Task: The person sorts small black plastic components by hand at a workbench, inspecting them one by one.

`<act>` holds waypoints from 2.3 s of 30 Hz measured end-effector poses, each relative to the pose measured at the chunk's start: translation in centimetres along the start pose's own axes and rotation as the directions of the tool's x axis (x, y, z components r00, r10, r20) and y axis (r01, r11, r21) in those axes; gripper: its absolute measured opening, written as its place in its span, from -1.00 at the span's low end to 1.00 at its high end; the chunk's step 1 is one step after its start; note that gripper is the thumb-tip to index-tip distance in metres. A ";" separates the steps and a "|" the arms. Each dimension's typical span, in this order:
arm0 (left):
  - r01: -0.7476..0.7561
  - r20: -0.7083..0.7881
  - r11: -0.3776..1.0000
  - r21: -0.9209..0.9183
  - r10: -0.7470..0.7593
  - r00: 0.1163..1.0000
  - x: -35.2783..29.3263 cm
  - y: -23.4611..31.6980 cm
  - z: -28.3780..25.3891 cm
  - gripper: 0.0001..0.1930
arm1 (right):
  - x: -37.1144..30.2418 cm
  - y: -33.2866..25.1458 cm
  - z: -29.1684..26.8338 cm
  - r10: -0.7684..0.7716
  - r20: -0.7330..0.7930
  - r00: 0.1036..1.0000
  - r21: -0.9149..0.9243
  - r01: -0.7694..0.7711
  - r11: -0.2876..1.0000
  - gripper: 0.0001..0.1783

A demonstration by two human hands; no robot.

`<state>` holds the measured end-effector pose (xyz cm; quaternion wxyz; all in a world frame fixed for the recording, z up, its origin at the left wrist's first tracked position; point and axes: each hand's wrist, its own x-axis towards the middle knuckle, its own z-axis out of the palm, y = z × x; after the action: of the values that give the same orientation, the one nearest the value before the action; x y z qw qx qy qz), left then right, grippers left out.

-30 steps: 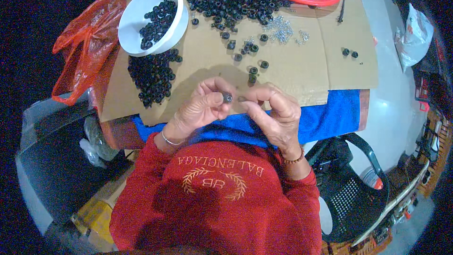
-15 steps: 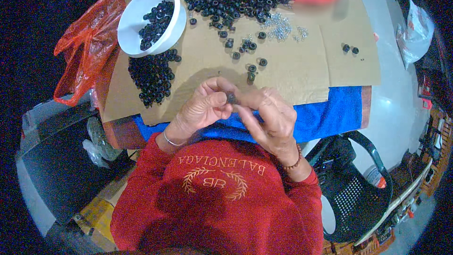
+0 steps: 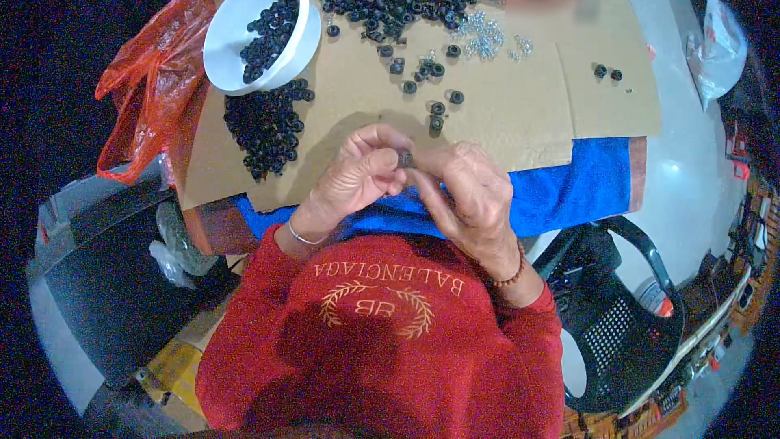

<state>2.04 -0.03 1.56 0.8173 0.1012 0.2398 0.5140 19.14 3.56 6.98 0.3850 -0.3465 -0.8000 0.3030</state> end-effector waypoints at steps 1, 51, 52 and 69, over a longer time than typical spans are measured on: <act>-0.007 -0.012 1.000 0.008 0.007 1.000 0.0 -0.1 -0.1 -0.82 | 0.0 0.1 0.1 -0.009 -0.005 1.000 -0.008 0.008 1.000 -0.81; 0.259 0.065 0.947 0.188 -0.275 0.959 -0.7 1.5 -0.8 -0.85 | 4.0 1.6 -0.1 -0.051 0.555 0.831 0.346 -0.175 0.922 -0.82; 0.288 0.092 0.950 0.122 -0.300 0.950 -0.5 1.3 -1.0 -0.87 | 4.0 1.8 -0.1 -0.055 0.558 0.828 0.357 -0.180 0.916 -0.83; 0.137 0.064 0.937 0.320 -0.165 0.984 -1.4 3.0 0.6 -0.85 | 2.5 1.3 -0.1 0.107 0.435 0.894 0.327 -0.267 0.906 -0.84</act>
<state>-0.56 0.09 3.73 0.8377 0.2343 0.2888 0.3999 18.50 6.27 7.12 0.2380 -0.2715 -0.7508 0.5532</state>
